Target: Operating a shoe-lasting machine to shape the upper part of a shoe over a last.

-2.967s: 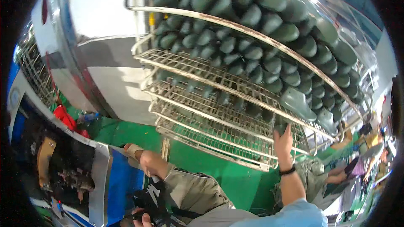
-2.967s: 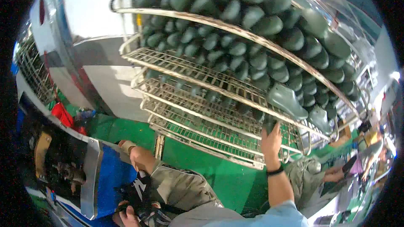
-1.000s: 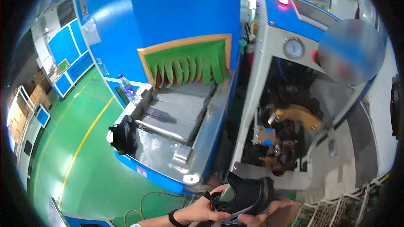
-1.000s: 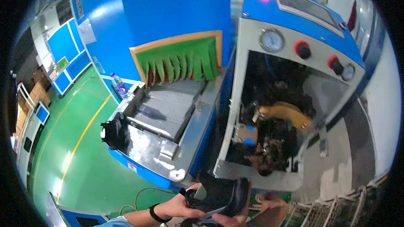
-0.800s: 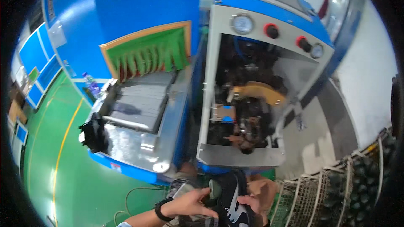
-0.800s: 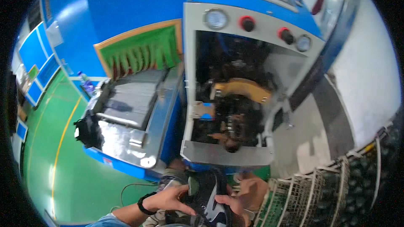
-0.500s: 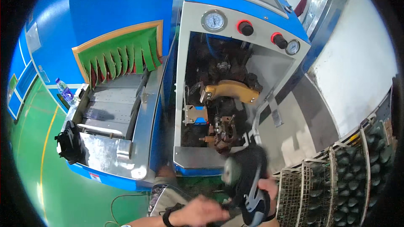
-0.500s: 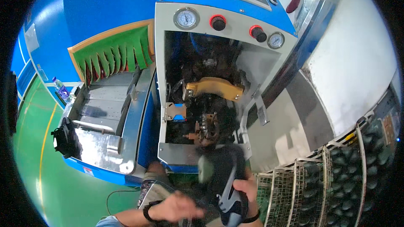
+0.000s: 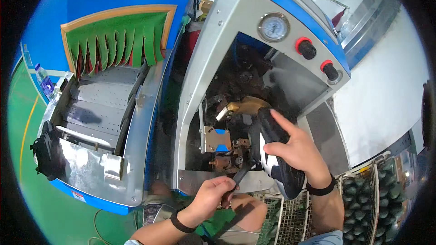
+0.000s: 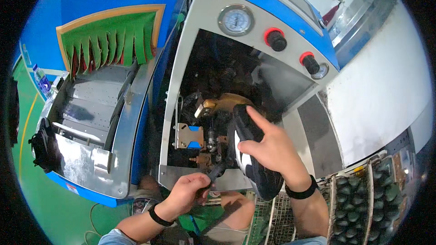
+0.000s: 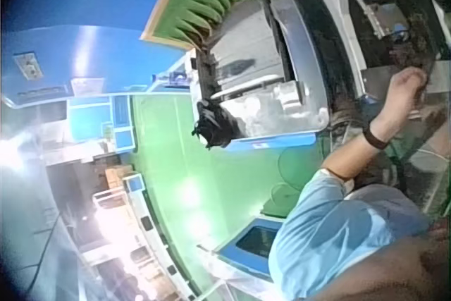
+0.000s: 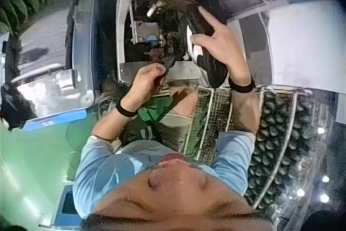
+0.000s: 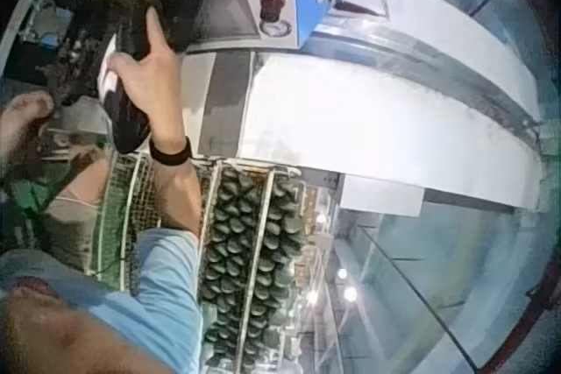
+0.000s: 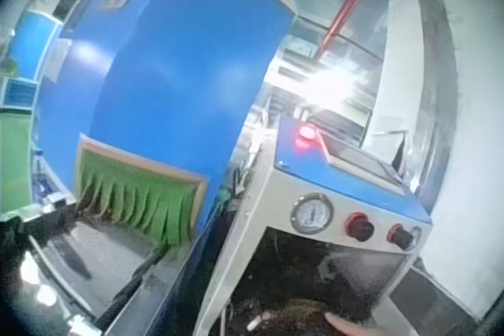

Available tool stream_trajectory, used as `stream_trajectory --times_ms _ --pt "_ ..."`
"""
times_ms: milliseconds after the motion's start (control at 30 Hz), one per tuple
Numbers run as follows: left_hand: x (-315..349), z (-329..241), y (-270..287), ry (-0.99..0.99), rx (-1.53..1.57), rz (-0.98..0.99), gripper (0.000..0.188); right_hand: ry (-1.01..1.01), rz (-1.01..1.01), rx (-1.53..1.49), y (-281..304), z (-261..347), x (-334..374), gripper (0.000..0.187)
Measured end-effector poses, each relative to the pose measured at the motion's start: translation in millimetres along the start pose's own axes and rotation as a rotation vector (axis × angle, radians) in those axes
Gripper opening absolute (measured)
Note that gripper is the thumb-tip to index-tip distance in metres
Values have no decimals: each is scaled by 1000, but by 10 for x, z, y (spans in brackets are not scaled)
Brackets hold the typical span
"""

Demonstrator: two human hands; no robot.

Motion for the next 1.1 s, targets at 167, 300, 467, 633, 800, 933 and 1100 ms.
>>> stream_trajectory --times_ms 167,300,467,633,800,933,1100 --pt "-106 15 142 -58 134 16 25 46 -38 309 -186 34 -333 84" --pt "-74 -38 266 -71 -21 -24 27 158 -113 300 -215 62 -314 80" --pt "9 300 216 -13 -173 -117 28 157 -201 132 -240 29 -182 76" --pt "227 374 -104 -66 -487 -35 32 425 -346 153 -135 145 85 77" --pt "423 522 -240 -45 -534 -17 32 307 -502 198 -207 115 764 68" --pt "621 411 -435 -5 -543 148 41 627 -691 400 -285 -53 1722 74" --pt "871 565 -599 150 148 431 76 493 -138 485 -736 -882 2543 75"
Point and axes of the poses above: each hand's wrist, its own x-axis away from the middle knuckle, its own y-axis out of the back of the hand, z = x × y, the point moved 8 cm from there along -x, towards the middle knuckle, and after that the axes turned 10 degrees about -x, right-handed, at the moved point
